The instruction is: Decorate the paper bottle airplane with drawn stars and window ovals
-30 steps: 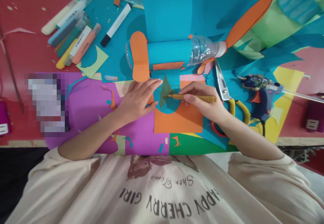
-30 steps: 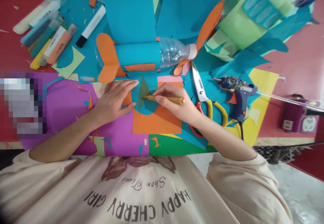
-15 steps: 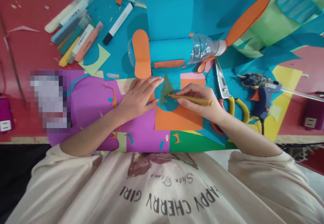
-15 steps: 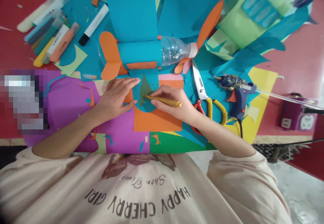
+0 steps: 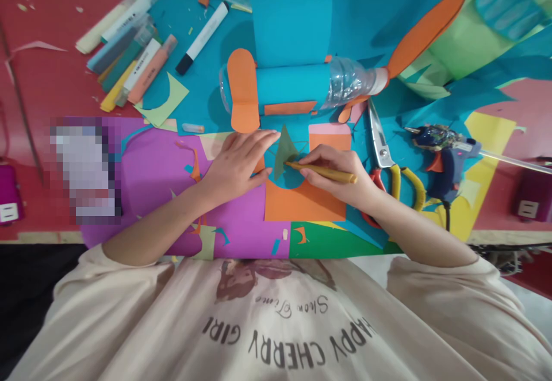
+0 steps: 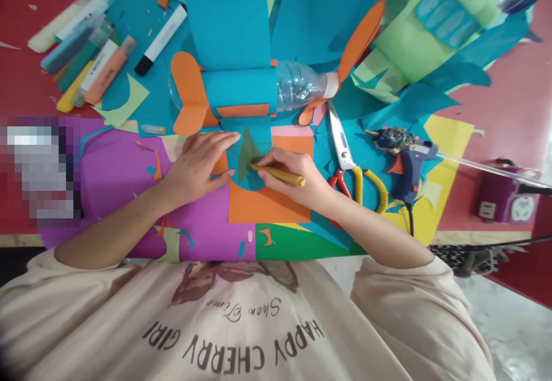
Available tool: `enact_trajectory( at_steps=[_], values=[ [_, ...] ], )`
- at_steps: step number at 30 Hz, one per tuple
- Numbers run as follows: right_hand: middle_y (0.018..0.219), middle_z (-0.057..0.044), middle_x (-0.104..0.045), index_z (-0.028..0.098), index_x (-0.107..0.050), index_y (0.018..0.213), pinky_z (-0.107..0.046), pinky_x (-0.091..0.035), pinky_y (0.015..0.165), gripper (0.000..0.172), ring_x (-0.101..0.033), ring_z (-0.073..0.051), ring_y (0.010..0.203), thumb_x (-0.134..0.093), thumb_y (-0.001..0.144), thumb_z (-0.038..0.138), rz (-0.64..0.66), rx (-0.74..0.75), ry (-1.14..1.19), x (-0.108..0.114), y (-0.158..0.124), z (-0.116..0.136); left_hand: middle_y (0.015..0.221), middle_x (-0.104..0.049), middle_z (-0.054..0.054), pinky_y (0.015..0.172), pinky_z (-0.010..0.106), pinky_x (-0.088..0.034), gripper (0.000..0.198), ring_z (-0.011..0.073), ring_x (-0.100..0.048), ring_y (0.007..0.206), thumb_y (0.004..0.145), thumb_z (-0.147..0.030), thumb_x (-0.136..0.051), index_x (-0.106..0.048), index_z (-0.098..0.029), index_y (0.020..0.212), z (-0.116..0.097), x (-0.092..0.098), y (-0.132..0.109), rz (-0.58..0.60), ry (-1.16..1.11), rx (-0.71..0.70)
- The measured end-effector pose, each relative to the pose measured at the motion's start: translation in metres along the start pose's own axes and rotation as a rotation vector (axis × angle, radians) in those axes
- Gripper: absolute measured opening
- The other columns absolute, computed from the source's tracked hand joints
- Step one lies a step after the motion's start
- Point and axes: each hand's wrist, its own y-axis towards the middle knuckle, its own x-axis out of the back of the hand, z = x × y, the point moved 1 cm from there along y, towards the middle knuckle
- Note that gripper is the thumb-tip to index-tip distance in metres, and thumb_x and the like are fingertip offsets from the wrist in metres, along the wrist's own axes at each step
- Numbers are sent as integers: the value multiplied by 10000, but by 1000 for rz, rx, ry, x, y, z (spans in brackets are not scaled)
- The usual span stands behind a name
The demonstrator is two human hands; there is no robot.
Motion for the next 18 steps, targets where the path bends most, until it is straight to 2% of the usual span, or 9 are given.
enact_trajectory(
  at_steps=[6,12,18],
  values=[
    [704,-24,-701,160,-664,799,-239,-467,545,107,-612,-116,595,-660,845,257,47,25,3,1,-1,1,1495,-484,153,1141,481,-356,544,296,-460,1378,968,-264,-515,-364,-171,1482,0,1,0,5,-11,-2],
    [719,-17,-685,174,-662,824,-238,-491,557,166,-636,-123,631,-667,875,331,-34,8,35,2,-2,-1,1491,-485,160,1141,484,-354,520,298,-453,1379,988,-276,-479,-365,-157,1481,-1,1,0,5,-13,-4],
    [698,-14,-688,171,-651,829,-229,-488,544,148,-642,-124,615,-669,868,313,-26,26,37,1,-1,-2,1493,-479,165,1142,486,-348,530,305,-451,1377,987,-291,-477,-365,-137,1481,1,0,0,8,2,-15]
  ],
)
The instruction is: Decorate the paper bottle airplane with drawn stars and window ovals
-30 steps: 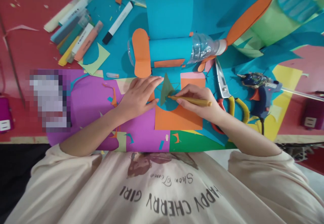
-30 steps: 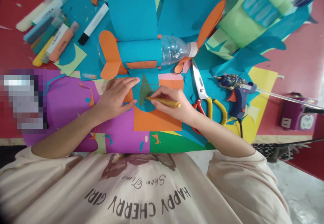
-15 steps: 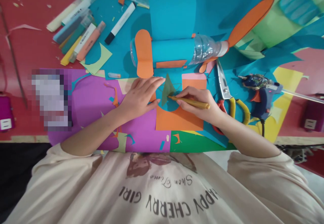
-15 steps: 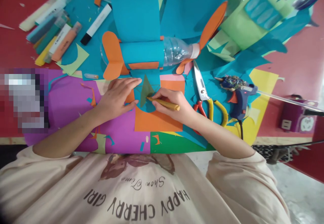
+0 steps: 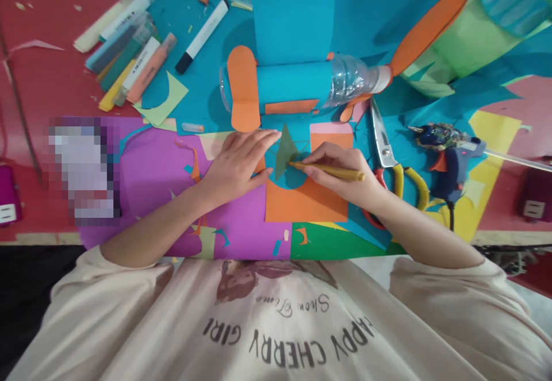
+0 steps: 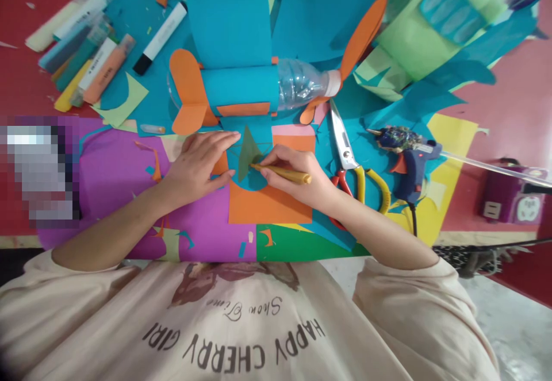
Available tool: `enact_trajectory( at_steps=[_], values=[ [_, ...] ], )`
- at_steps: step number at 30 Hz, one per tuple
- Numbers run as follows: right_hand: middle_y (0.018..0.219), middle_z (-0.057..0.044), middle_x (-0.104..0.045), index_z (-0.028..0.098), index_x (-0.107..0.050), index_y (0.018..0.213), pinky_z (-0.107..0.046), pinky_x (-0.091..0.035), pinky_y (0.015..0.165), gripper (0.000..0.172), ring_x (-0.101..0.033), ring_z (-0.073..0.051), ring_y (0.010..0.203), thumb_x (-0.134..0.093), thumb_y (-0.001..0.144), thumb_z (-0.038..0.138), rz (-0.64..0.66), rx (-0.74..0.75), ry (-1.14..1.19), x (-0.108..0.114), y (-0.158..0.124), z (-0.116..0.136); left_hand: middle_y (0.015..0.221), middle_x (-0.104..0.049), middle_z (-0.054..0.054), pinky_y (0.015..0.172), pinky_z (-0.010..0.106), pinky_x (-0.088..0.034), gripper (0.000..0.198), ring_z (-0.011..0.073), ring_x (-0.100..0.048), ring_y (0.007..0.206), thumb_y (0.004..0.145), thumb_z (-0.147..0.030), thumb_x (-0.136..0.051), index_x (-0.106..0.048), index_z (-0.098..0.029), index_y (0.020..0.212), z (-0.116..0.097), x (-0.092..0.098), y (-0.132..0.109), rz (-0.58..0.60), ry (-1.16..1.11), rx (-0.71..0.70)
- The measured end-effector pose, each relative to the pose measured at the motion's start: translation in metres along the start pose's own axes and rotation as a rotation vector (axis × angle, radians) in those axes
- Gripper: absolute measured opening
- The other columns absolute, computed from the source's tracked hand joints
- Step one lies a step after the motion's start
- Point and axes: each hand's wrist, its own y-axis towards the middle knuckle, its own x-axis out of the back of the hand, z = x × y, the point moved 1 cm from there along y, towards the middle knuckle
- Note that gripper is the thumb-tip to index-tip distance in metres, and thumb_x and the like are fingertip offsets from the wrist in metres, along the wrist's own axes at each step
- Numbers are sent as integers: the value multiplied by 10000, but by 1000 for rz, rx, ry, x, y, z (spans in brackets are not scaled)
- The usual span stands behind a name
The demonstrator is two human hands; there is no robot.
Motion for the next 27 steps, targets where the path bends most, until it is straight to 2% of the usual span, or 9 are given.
enact_trajectory(
  at_steps=[9,14,27],
  values=[
    [712,-23,-714,163,-671,802,-227,-483,549,73,-642,-117,603,-665,841,224,43,-12,2,2,2,3,1494,-480,163,1141,473,-353,523,292,-439,1389,998,-313,-448,-364,-131,1482,0,1,0,2,18,7],
    [682,-11,-682,168,-644,782,-219,-475,542,110,-632,-116,607,-670,849,252,-10,10,24,1,2,2,1493,-480,163,1144,476,-350,522,294,-435,1390,1000,-313,-441,-364,-125,1481,0,1,1,3,12,2],
    [714,-14,-705,178,-657,814,-239,-499,566,76,-646,-125,618,-676,846,245,26,-10,26,2,1,2,1494,-483,150,1138,481,-355,520,294,-452,1378,997,-318,-447,-364,-151,1482,0,-1,0,-8,7,-2]
  ],
)
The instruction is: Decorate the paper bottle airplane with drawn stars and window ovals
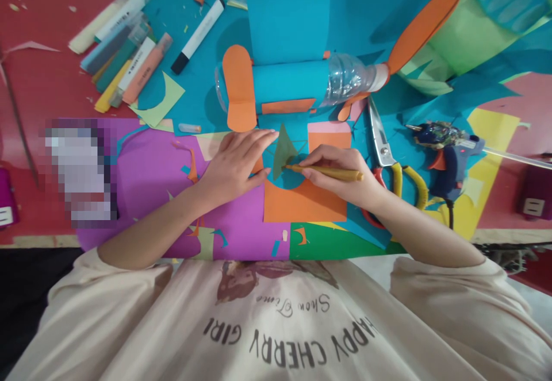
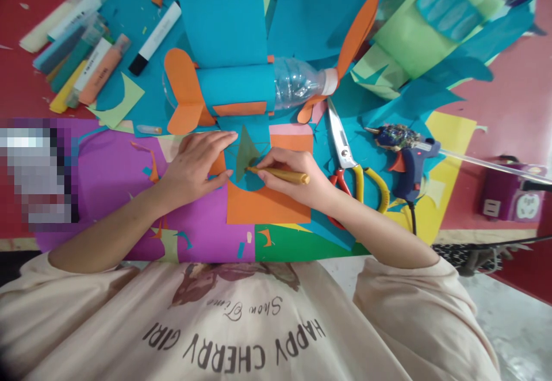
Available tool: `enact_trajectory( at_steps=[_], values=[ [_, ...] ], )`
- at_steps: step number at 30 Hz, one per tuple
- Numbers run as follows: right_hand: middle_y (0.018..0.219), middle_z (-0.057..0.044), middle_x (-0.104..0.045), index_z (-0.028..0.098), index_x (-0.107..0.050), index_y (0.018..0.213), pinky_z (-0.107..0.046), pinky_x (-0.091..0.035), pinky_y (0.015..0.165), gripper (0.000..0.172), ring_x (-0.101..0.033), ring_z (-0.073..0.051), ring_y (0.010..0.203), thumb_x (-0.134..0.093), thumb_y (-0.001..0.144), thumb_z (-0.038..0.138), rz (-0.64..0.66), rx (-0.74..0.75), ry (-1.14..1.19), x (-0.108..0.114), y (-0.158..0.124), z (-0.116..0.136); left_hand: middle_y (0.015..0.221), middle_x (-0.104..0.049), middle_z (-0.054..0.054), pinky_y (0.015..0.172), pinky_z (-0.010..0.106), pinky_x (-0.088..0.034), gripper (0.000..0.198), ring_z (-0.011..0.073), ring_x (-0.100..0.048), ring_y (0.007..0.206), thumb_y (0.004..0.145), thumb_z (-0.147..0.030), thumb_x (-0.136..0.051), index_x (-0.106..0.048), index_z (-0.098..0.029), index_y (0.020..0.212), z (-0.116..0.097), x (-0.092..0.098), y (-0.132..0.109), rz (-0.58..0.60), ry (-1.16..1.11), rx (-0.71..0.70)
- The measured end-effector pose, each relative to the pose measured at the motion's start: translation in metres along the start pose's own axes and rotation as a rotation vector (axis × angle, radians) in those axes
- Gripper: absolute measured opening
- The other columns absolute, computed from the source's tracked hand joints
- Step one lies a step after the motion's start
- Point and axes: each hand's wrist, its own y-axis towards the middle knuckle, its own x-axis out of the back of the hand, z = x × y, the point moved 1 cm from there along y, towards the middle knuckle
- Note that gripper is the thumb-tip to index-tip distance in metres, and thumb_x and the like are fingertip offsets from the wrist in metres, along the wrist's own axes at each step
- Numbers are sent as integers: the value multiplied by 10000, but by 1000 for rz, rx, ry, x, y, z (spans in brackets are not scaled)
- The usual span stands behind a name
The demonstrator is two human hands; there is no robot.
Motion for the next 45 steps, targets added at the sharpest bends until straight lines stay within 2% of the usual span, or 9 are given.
enact_trajectory(
  at_steps=[6,13,19,22,26,33,45],
  values=[
    [632,19,-631,196,-616,728,-210,-430,482,180,-559,-89,544,-696,837,315,-145,16,4,6,4,-2,1476,-500,163,1126,472,-369,501,295,-475,1360,1003,-292,-441,-383,-125,1472,-2,2,0,-6,26,4],
    [629,20,-644,195,-627,726,-210,-431,488,174,-574,-91,547,-681,852,302,-119,47,-10,7,3,-5,1483,-495,157,1116,467,-378,514,294,-485,1351,998,-291,-460,-371,-140,1481,-1,1,-1,8,21,17],
    [745,-26,-715,181,-669,811,-250,-512,580,177,-661,-137,646,-687,860,350,-8,-2,-16,5,2,-4,1474,-503,171,1100,472,-390,511,302,-495,1339,1000,-294,-454,-377,-118,1474,-2,2,-1,-5,35,-9],
    [792,-43,-739,175,-689,848,-260,-513,600,126,-675,-146,677,-680,851,301,22,-20,-47,5,2,-2,1476,-502,169,1105,472,-385,510,301,-488,1346,997,-295,-459,-379,-130,1473,-2,3,-1,1,26,-3],
    [774,-40,-739,177,-696,839,-267,-507,594,142,-672,-149,673,-682,850,318,55,-33,-31,6,2,-2,1483,-495,162,1114,482,-376,510,303,-477,1355,998,-298,-445,-374,-151,1482,-3,3,0,15,5,18],
    [676,-11,-677,190,-645,734,-245,-481,535,255,-621,-127,606,-720,830,414,-63,-49,10,9,4,-2,1485,-493,151,1125,493,-362,509,309,-472,1354,996,-301,-438,-379,-167,1484,-2,3,0,20,-9,32],
    [722,-33,-701,184,-671,769,-270,-482,574,191,-631,-141,642,-712,833,360,21,-78,19,9,4,-2,1486,-493,157,1119,476,-375,513,301,-475,1358,996,-295,-451,-375,-154,1483,-3,2,0,10,1,24]
  ],
)
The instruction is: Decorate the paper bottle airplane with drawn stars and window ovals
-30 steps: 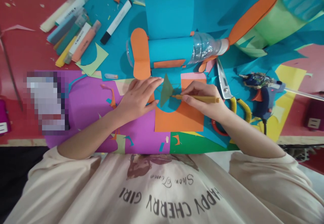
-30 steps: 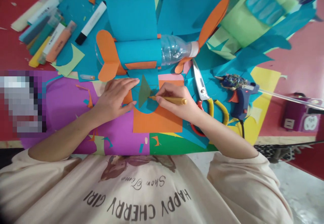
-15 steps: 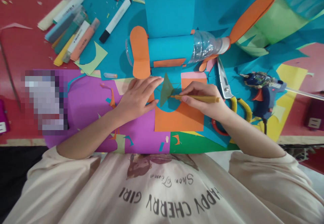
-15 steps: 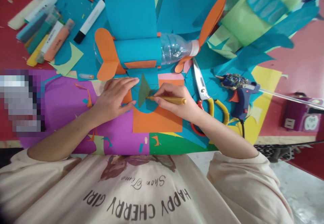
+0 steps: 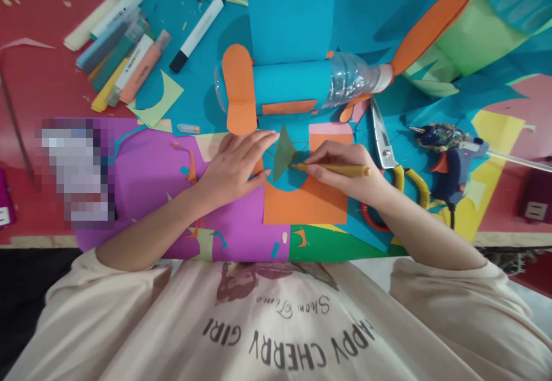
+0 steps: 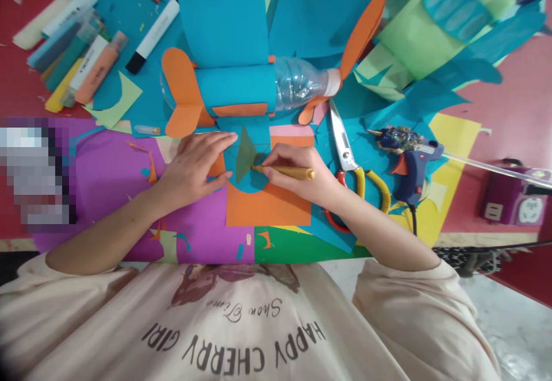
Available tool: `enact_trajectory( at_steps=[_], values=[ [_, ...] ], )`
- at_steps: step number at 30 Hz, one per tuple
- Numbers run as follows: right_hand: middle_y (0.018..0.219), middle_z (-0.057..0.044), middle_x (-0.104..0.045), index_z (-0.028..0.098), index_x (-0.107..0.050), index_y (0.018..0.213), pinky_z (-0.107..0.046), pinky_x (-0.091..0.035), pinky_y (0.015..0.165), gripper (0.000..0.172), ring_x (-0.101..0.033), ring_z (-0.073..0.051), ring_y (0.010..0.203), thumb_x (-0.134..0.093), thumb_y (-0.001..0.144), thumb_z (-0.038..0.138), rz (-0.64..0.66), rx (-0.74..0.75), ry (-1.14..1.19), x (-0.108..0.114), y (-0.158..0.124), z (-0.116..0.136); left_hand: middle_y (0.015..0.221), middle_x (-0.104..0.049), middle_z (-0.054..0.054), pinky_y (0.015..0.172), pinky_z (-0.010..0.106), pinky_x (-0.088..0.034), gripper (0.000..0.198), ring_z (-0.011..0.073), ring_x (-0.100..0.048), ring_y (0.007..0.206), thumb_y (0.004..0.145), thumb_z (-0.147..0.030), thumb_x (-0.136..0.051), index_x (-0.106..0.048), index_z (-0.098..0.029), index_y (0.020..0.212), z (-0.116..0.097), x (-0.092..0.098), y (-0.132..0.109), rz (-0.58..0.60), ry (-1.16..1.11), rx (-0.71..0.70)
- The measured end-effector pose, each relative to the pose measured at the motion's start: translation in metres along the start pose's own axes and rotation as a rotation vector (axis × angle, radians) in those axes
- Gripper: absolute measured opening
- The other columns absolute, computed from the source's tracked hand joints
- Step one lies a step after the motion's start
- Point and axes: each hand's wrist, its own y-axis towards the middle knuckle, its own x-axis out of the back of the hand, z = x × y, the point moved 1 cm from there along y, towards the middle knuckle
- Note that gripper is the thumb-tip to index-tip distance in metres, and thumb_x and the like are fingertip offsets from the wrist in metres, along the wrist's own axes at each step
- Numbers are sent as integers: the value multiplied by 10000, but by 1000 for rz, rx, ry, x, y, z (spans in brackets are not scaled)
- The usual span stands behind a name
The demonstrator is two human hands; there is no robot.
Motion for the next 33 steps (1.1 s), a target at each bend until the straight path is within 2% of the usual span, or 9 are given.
enact_trajectory(
  at_steps=[3,9,14,23,29,33],
  values=[
    [711,-28,-702,184,-667,755,-263,-475,565,166,-625,-136,631,-715,825,327,4,-5,1,0,0,0,1486,-494,153,1123,474,-372,510,300,-477,1358,996,-291,-450,-378,-158,1484,0,1,0,-1,-3,-2],
    [673,-12,-682,188,-635,716,-235,-459,513,214,-606,-119,593,-724,817,355,-87,35,35,2,2,0,1488,-491,146,1126,474,-372,515,298,-475,1361,995,-294,-455,-371,-170,1488,1,1,0,-1,-8,0],
    [685,-19,-678,183,-652,735,-245,-477,541,247,-607,-126,614,-726,819,403,-50,14,16,3,3,1,1486,-493,157,1119,473,-382,509,300,-478,1358,1000,-291,-448,-375,-151,1484,1,1,0,1,1,-7],
    [697,-29,-688,181,-648,724,-261,-468,568,261,-615,-136,628,-738,808,410,9,-32,7,2,2,3,1493,-490,130,1139,481,-360,531,296,-466,1369,983,-292,-475,-372,-200,1496,1,1,0,9,-15,17],
    [669,-13,-658,187,-635,716,-238,-455,520,276,-588,-117,597,-731,806,429,-62,0,45,2,3,1,1490,-490,145,1128,472,-367,511,298,-472,1363,999,-301,-451,-375,-164,1486,1,1,0,3,-1,-1],
    [681,-17,-656,184,-640,738,-247,-467,533,249,-591,-124,610,-724,818,404,-49,0,31,1,3,0,1485,-492,158,1124,476,-368,509,308,-473,1359,998,-295,-451,-383,-144,1479,1,1,0,-4,-4,-9]
  ],
)
